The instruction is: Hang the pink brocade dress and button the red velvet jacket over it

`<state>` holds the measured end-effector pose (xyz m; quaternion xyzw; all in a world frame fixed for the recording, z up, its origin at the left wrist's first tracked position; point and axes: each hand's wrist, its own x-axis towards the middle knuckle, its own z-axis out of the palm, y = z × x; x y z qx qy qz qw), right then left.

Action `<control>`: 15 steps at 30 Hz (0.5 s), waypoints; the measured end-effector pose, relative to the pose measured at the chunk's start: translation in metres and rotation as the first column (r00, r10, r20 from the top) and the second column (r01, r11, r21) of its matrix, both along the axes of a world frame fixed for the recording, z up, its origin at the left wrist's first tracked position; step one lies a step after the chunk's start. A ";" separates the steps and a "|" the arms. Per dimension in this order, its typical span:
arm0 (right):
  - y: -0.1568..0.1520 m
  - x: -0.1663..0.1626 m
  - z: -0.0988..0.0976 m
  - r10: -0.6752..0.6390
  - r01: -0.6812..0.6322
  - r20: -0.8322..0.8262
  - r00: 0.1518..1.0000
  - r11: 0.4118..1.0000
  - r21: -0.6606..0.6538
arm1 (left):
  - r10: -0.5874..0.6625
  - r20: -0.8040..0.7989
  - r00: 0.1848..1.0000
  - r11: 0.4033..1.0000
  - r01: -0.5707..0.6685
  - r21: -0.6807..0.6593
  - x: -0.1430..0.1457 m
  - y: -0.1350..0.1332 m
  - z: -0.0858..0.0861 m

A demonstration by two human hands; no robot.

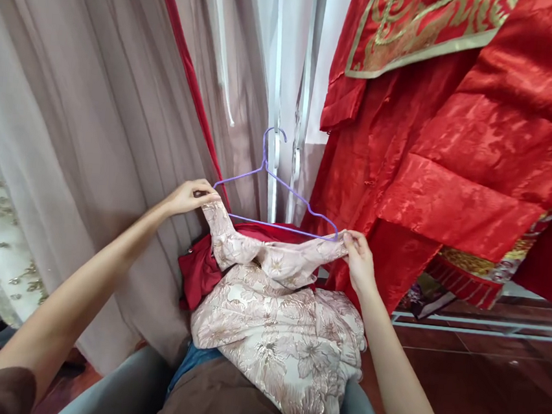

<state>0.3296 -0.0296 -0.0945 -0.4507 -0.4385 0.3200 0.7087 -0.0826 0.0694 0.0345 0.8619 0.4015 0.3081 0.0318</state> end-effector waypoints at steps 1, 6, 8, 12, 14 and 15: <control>0.000 0.001 0.001 -0.037 0.037 -0.015 0.999 0.999 0.025 | 0.017 0.016 1.000 0.999 -0.018 0.031 -0.002 -0.003 0.001; -0.004 0.003 0.000 -0.064 0.065 -0.039 0.997 0.997 0.032 | 0.023 0.014 1.000 0.995 -0.025 0.092 -0.006 -0.013 0.008; -0.003 0.003 0.002 -0.075 0.076 -0.027 0.997 0.997 0.031 | 0.022 0.022 1.000 0.996 -0.024 0.086 -0.005 -0.013 0.008; 0.011 -0.003 0.018 -0.157 0.139 0.135 0.978 0.981 0.132 | 0.028 0.049 0.998 0.997 -0.031 0.067 -0.001 -0.013 0.003; 0.024 -0.011 0.033 -0.205 0.153 0.268 0.941 0.967 0.202 | 0.017 0.057 0.998 0.998 -0.020 0.058 0.002 -0.014 -0.002; 0.031 -0.016 0.042 -0.213 0.143 0.332 0.919 0.964 0.224 | 0.006 0.059 0.998 0.999 -0.009 0.052 0.004 -0.016 -0.005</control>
